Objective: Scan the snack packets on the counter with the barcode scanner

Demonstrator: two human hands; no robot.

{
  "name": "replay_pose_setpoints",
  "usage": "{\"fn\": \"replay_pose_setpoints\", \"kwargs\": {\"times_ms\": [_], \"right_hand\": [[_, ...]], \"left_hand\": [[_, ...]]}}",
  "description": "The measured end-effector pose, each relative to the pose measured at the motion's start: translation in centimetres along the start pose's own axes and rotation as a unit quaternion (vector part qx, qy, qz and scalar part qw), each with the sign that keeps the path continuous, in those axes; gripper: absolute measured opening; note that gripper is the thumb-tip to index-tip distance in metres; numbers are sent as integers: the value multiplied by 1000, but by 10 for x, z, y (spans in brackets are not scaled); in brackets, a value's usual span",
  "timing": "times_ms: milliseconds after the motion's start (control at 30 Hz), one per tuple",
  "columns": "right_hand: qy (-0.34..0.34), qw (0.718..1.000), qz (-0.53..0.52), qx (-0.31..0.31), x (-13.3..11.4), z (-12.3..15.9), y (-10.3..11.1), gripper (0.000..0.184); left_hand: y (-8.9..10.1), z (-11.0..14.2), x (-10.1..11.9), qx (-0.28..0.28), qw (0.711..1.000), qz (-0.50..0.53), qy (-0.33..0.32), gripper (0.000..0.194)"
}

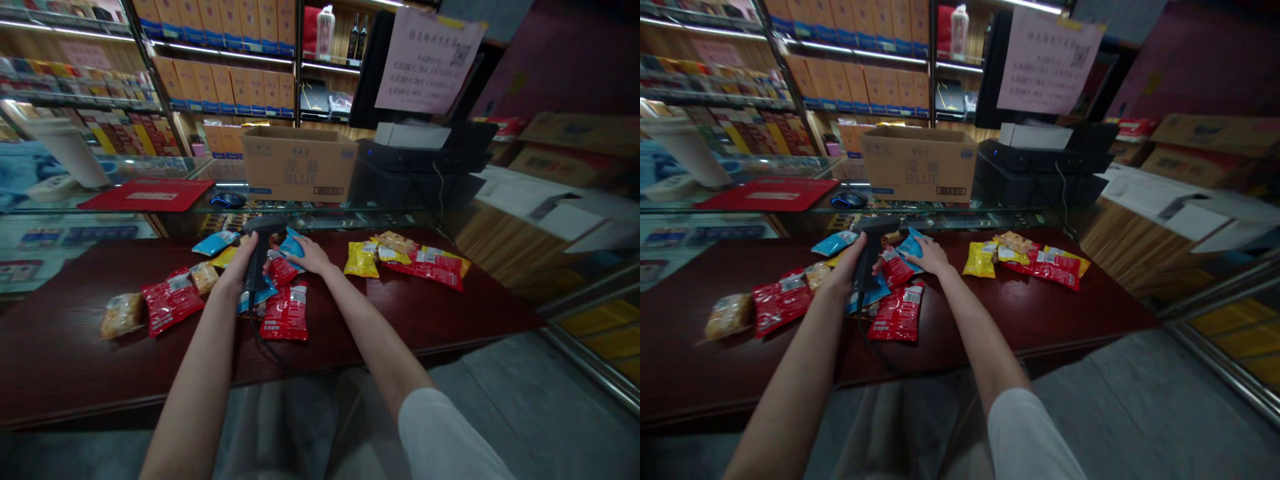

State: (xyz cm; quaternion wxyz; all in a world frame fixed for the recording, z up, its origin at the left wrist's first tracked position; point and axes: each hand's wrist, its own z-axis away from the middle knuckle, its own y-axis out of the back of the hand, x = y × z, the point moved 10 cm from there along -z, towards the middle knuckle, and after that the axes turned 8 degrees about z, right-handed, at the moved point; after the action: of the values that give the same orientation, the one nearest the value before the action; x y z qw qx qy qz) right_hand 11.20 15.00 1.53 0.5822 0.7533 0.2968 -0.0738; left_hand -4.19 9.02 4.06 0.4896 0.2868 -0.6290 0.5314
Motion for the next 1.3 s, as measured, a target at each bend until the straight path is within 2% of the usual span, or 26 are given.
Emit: {"fn": "replay_pose_setpoints", "kwargs": {"times_ms": [67,133,200,233,300,333,367,400,467,533,600,633,700,733,767,833,900,1100,1300], "right_hand": [[-24,999,-28,-3,10,4,1,59],[-52,997,-54,8,26,13,13,47],[-102,978,-178,46,50,28,33,40],[-130,948,-281,70,65,38,44,37],[-165,839,-510,97,90,59,59,34],[-171,787,-584,101,99,68,65,33],[-177,752,-627,104,106,78,72,32],[-185,729,-649,113,113,87,78,31],[-201,717,-655,131,123,100,86,32],[-203,738,-628,141,126,105,90,37],[-189,794,-555,160,125,105,96,41],[-177,835,-489,180,123,104,103,41],[-128,922,-292,218,109,104,122,37],[-93,953,-174,228,97,104,129,34],[-58,970,-62,230,84,105,132,30],[-11,970,103,221,63,106,131,25],[1,958,181,221,52,109,129,22],[39,959,196,199,39,108,120,23],[39,966,194,165,37,106,113,24]], "left_hand": [[-1,-1,0,-6,1000,-3,-7,53],[-4,-1,1,-10,1000,-12,-15,54],[-12,1,3,-22,999,-21,-27,55],[-17,2,4,-30,999,-22,-34,55],[-31,6,4,-52,998,-17,-44,56],[-39,8,2,-63,997,-15,-44,58],[-48,11,-1,-74,996,-14,-41,60],[-57,13,-5,-86,996,-15,-36,61],[-73,17,-13,-104,994,-17,-32,64],[-86,20,-22,-119,992,-20,-25,65],[-95,22,-33,-130,991,-28,-7,66],[-97,23,-38,-133,991,-31,0,66],[-98,22,-43,-133,991,-26,10,65],[-97,22,-45,-130,991,-19,12,65],[-95,20,-45,-125,992,-9,14,65],[-91,18,-46,-112,993,12,21,66],[-86,15,-45,-97,994,29,26,67],[-81,12,-41,-85,995,52,20,67],[-89,10,-51,-123,990,63,23,60]]}}
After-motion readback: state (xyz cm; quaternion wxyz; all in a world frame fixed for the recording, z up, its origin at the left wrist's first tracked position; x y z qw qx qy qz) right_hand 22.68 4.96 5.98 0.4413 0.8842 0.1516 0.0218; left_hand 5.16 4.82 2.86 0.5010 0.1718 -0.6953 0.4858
